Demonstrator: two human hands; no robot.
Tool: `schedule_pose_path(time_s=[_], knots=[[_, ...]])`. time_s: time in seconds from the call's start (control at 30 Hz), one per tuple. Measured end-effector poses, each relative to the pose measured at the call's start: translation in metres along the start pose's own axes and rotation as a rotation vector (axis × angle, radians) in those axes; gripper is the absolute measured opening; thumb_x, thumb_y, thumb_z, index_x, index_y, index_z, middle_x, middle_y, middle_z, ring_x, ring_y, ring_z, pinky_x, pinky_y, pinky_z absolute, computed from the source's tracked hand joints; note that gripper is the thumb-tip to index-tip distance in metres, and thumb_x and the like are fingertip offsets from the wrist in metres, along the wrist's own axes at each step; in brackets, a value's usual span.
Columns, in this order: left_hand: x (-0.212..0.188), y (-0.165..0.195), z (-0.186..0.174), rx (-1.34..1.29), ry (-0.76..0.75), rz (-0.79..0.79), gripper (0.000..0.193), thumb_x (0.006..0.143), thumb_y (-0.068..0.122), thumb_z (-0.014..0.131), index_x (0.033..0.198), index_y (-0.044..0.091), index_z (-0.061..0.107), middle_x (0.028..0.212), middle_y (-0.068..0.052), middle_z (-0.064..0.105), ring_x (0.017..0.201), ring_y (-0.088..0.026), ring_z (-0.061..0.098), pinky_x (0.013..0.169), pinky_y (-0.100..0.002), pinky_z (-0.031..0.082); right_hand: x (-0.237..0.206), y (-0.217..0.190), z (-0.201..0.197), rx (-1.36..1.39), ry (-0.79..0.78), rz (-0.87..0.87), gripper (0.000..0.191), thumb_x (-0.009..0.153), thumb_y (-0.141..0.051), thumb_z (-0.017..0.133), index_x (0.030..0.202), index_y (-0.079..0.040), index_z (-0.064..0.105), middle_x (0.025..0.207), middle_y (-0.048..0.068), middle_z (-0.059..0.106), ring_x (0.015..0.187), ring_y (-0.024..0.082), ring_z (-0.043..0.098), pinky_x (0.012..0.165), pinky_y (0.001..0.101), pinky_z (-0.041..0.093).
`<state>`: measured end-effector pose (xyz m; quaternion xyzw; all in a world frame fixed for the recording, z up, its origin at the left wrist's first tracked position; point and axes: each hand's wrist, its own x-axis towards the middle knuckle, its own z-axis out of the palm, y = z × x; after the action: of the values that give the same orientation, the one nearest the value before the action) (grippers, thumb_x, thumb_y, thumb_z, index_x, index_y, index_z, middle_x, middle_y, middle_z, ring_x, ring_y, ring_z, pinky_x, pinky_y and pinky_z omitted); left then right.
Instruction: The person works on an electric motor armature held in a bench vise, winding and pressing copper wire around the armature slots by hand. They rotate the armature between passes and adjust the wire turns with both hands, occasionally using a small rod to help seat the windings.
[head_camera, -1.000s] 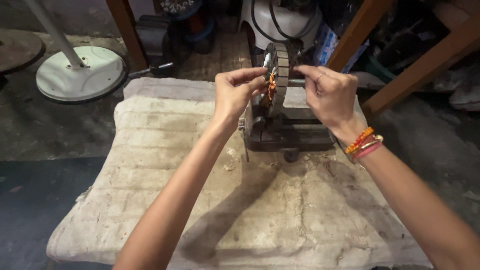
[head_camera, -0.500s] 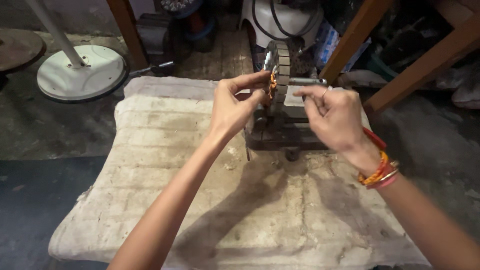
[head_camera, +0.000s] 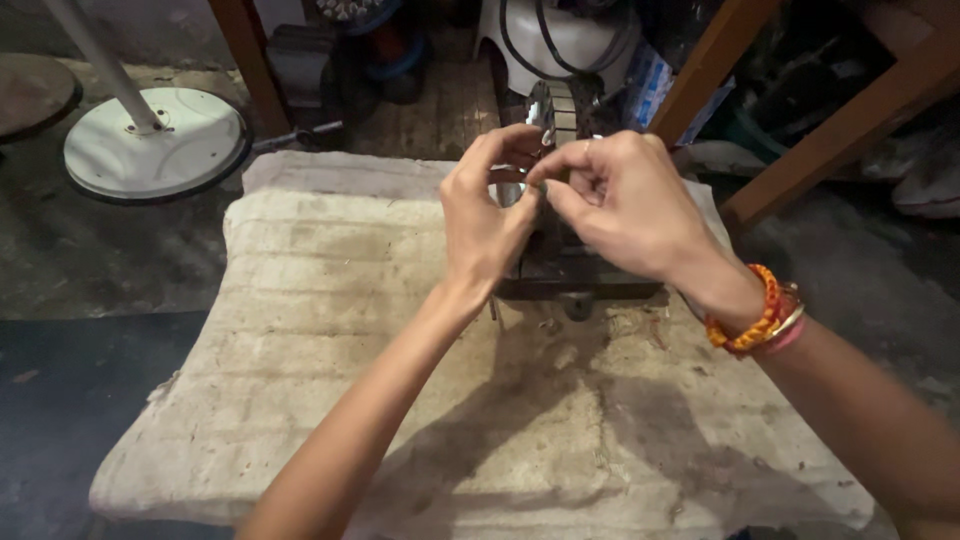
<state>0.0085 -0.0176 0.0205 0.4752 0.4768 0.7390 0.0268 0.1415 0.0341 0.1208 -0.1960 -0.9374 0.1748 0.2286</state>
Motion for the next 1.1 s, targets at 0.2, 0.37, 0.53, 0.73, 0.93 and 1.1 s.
schedule_pose_path(time_s=[0.2,0.37,0.53,0.73,0.93,1.1], knots=[[0.005,-0.019,-0.009,-0.013,0.09,-0.116,0.016,0.095,0.006,0.07,0.11,0.003,0.075,0.1,-0.01,0.08,0.09,-0.016,0.078,0.085,-0.029,0.064,0.017,0.027,-0.003,-0.236,0.073,-0.273,0.017,0.095,-0.006,0.068,0.107,-0.007,0.08,0.055,0.001,0.062,0.042,0.009,0.051,0.041,0.0277,0.037],[0.012,-0.026,-0.015,0.005,0.021,-0.136,0.014,0.091,0.005,0.072,0.104,0.001,0.077,0.095,-0.009,0.081,0.085,-0.016,0.079,0.081,-0.029,0.064,0.02,0.062,-0.014,-0.35,0.215,-0.354,0.02,0.099,-0.003,0.066,0.112,-0.011,0.08,0.068,0.003,0.068,0.051,0.01,0.058,0.047,0.0265,0.041],[0.019,-0.03,-0.016,0.001,-0.035,-0.123,0.017,0.089,0.003,0.072,0.105,0.002,0.078,0.095,-0.008,0.081,0.086,-0.015,0.08,0.081,-0.027,0.064,0.007,0.094,-0.006,-0.39,0.315,-0.355,0.026,0.099,0.001,0.063,0.11,-0.014,0.081,0.073,0.003,0.07,0.054,0.011,0.059,0.051,0.0263,0.043],[0.024,-0.033,-0.015,-0.037,-0.086,-0.153,0.019,0.089,0.003,0.072,0.107,0.003,0.079,0.097,-0.008,0.081,0.088,-0.015,0.079,0.082,-0.027,0.063,-0.013,0.122,0.017,-0.321,0.346,-0.247,0.028,0.096,0.002,0.059,0.103,-0.014,0.081,0.076,0.003,0.073,0.05,0.009,0.055,0.046,0.0253,0.04],[0.012,-0.014,-0.025,0.032,-0.085,-0.058,0.031,0.088,0.007,0.071,0.119,0.007,0.076,0.111,-0.009,0.077,0.099,-0.016,0.076,0.084,-0.027,0.063,-0.048,0.093,0.031,-0.043,0.242,-0.007,0.024,0.093,0.001,0.061,0.104,-0.008,0.08,0.054,-0.002,0.06,0.044,0.005,0.044,0.041,0.0254,0.03],[0.0,0.011,-0.034,0.131,-0.195,0.247,0.046,0.082,0.008,0.074,0.128,0.007,0.068,0.124,-0.015,0.063,0.113,-0.024,0.069,0.092,-0.035,0.058,-0.041,0.049,0.012,0.069,0.182,0.013,0.022,0.094,-0.001,0.061,0.105,-0.004,0.08,0.053,-0.003,0.051,0.049,0.002,0.04,0.045,0.0231,0.03]])
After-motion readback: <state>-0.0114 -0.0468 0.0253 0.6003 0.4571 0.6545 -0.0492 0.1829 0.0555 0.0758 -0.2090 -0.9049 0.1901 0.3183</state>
